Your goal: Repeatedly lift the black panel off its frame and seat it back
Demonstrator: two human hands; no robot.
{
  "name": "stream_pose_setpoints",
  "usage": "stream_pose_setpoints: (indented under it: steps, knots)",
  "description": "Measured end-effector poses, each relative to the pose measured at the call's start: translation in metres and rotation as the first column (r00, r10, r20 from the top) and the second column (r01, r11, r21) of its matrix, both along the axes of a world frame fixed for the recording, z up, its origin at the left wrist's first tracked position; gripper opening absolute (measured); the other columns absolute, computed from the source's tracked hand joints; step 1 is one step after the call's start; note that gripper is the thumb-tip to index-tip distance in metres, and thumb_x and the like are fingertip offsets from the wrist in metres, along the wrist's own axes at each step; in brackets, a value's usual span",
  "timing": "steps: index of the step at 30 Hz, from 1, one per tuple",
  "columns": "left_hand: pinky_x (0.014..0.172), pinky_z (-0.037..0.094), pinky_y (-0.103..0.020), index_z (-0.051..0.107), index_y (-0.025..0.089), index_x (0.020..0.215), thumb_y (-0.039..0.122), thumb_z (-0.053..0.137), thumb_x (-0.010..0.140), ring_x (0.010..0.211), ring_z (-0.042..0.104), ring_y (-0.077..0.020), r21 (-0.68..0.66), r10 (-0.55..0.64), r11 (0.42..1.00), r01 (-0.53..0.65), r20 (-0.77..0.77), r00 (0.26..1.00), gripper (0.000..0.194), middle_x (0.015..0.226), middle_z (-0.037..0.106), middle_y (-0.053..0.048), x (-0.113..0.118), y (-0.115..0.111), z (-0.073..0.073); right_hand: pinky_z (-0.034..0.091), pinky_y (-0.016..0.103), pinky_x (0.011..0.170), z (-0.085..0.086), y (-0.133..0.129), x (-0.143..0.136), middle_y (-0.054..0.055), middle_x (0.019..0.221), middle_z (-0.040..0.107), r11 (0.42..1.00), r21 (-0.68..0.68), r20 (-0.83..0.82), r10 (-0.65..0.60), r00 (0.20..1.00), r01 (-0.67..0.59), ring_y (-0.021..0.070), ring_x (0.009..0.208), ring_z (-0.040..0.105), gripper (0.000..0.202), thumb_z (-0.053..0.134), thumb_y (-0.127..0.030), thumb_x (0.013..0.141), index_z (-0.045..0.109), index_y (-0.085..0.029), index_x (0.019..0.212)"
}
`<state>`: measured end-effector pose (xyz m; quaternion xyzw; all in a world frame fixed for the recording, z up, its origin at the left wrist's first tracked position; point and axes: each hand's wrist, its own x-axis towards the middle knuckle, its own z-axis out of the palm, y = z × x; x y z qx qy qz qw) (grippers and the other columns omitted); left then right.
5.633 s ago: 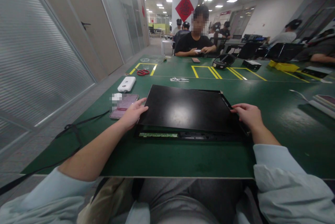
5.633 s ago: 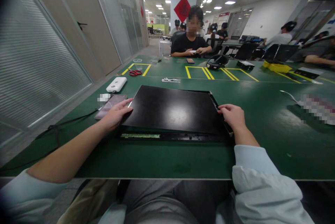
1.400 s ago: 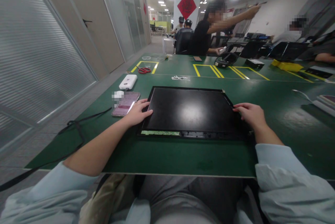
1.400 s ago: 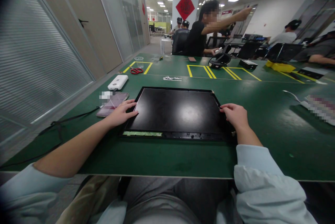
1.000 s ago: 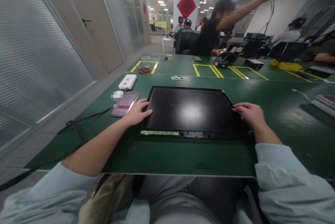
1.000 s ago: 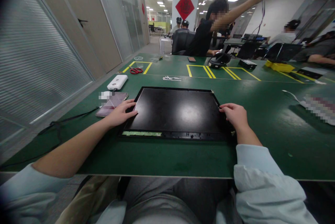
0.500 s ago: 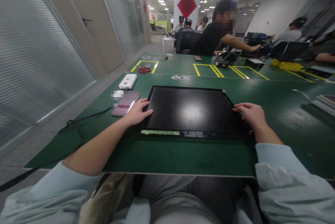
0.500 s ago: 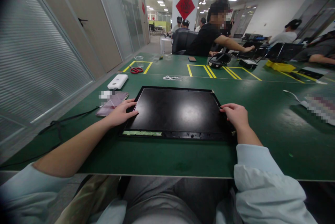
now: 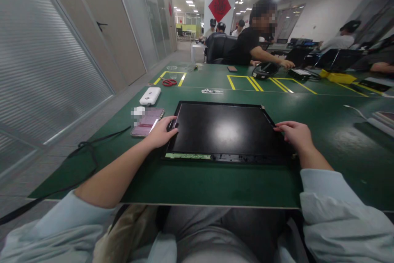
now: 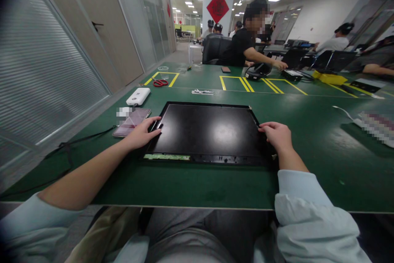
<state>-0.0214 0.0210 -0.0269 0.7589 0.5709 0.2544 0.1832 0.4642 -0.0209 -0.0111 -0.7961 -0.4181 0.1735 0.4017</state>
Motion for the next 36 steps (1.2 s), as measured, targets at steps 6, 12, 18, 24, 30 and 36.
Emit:
stream_pose_setpoints:
  steps: [6, 12, 18, 24, 30, 36]
  knots:
    - [0.119, 0.034, -0.052, 0.057, 0.015, 0.135, 0.036, 0.056, 0.085, 0.138, 0.052, -0.0332, 0.044, -0.03, 0.999, 0.031, -0.021, 0.999, 0.054, 0.146, 0.058, -0.017, -0.002, 0.002, -0.006, 0.043, 0.027, 0.046, -0.005, 0.001, 0.003, 0.008, 0.089, 0.079, 1.0, -0.009, -0.001, 0.005, 1.0, -0.005, 0.0104, 0.042, 0.048, 0.029, 0.06, -0.024, 0.07, 0.079, -0.018, 0.091]
    - [0.118, 0.035, -0.054, 0.06, 0.015, 0.132, 0.037, 0.054, 0.086, 0.14, 0.05, -0.034, 0.069, -0.031, 0.997, 0.034, -0.044, 0.999, 0.05, 0.147, 0.056, -0.018, -0.003, -0.001, -0.011, 0.045, 0.027, 0.049, -0.005, -0.005, -0.001, 0.008, 0.087, 0.079, 1.0, 0.005, 0.03, 0.011, 0.999, -0.011, 0.0136, 0.051, 0.055, 0.029, 0.059, -0.025, 0.069, 0.08, -0.018, 0.088]
    - [0.119, 0.035, -0.054, 0.065, 0.012, 0.126, 0.04, 0.052, 0.087, 0.14, 0.049, -0.0364, 0.035, -0.016, 0.999, 0.019, -0.086, 0.996, 0.05, 0.149, 0.052, -0.021, -0.002, -0.001, -0.011, 0.046, 0.027, 0.049, -0.006, -0.006, -0.002, 0.007, 0.086, 0.079, 1.0, 0.016, 0.014, 0.01, 1.0, -0.011, 0.0163, 0.057, 0.059, 0.027, 0.06, -0.026, 0.067, 0.08, -0.02, 0.086]
    - [0.117, 0.037, -0.057, 0.067, 0.014, 0.115, 0.039, 0.054, 0.085, 0.137, 0.052, -0.0367, 0.08, -0.009, 0.997, 0.014, -0.055, 0.998, 0.041, 0.142, 0.057, -0.021, -0.003, -0.001, -0.012, 0.044, 0.026, 0.047, -0.008, -0.004, -0.002, 0.007, 0.081, 0.078, 0.998, 0.047, 0.001, 0.028, 1.0, -0.028, 0.0156, 0.053, 0.058, 0.027, 0.06, -0.028, 0.065, 0.079, -0.02, 0.082]
    - [0.118, 0.038, -0.055, 0.072, 0.013, 0.113, 0.04, 0.05, 0.088, 0.136, 0.053, -0.0371, 0.07, -0.055, 0.996, 0.062, -0.091, 0.994, 0.043, 0.145, 0.056, -0.022, -0.006, 0.001, -0.013, 0.044, 0.027, 0.048, -0.014, -0.002, 0.002, 0.007, 0.082, 0.078, 0.998, 0.056, 0.002, 0.037, 0.999, -0.037, 0.0151, 0.052, 0.057, 0.029, 0.059, -0.029, 0.066, 0.079, -0.019, 0.084]
    - [0.118, 0.038, -0.056, 0.074, 0.013, 0.115, 0.032, 0.043, 0.09, 0.137, 0.053, -0.0363, 0.072, -0.058, 0.995, 0.065, -0.088, 0.994, 0.044, 0.146, 0.057, -0.02, -0.009, 0.006, -0.017, 0.044, 0.027, 0.048, -0.019, 0.001, 0.005, 0.007, 0.082, 0.078, 0.998, 0.052, -0.013, 0.043, 0.999, -0.042, 0.0153, 0.053, 0.057, 0.031, 0.059, -0.028, 0.066, 0.079, -0.019, 0.088]
